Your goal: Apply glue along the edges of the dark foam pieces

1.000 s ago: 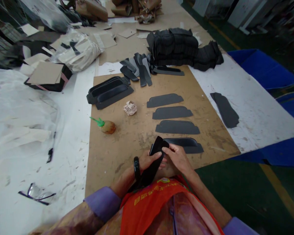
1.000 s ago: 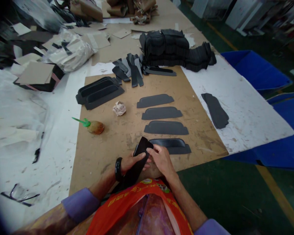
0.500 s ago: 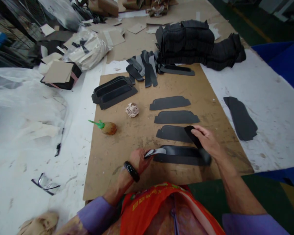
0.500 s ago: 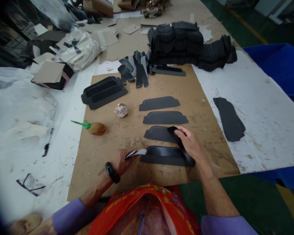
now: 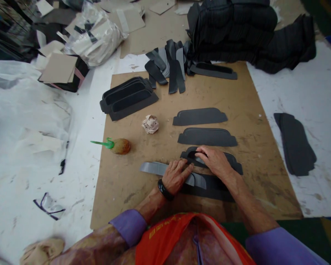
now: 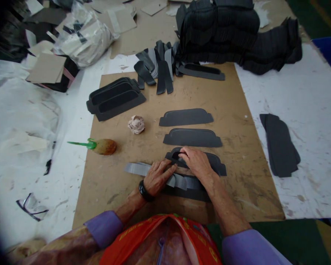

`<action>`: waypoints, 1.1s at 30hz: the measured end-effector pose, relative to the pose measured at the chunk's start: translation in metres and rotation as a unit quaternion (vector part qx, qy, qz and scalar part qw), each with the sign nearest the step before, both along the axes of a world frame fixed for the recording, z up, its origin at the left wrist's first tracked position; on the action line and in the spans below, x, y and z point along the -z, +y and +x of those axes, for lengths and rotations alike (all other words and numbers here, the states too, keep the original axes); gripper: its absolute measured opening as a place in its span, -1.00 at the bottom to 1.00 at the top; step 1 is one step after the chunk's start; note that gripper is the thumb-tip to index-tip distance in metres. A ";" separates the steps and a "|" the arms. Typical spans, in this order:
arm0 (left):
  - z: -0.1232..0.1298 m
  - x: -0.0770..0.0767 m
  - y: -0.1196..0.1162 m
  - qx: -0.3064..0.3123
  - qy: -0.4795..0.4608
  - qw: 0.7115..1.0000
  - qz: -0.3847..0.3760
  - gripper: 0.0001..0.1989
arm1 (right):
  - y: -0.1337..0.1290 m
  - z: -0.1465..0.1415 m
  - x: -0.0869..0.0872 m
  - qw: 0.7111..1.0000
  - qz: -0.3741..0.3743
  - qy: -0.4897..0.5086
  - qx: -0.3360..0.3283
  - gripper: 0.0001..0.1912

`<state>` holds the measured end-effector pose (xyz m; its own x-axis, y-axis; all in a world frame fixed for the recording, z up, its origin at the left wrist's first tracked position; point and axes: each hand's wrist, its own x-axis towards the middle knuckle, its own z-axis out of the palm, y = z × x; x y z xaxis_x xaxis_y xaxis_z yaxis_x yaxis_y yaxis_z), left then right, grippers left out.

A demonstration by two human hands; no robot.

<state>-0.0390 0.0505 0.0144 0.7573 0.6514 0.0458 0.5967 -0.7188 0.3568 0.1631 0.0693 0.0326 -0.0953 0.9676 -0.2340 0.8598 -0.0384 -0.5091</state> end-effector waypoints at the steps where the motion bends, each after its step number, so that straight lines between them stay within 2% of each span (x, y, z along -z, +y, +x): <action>1: 0.000 0.003 0.002 -0.001 0.007 1.000 -0.004 -0.59 | 0.001 0.000 0.000 1.000 -0.001 -0.003 -0.002 -0.84; 14: 0.005 0.014 0.010 -0.022 0.045 0.999 -0.011 -0.52 | 0.011 -0.006 0.004 0.999 -0.015 -0.052 -0.008 -0.85; 27: 0.012 0.012 0.015 -0.029 0.079 0.996 0.008 -0.54 | 0.012 -0.006 0.011 0.996 -0.005 -0.091 -0.011 -0.87; 30: 0.013 0.012 0.015 -0.032 0.084 0.996 0.017 -0.54 | 0.013 -0.009 0.008 0.994 -0.004 -0.105 -0.005 -0.86; 33: 0.012 0.012 0.015 -0.030 0.083 0.996 0.022 -0.54 | 0.009 -0.003 -0.005 0.992 -0.015 -0.121 0.011 -0.80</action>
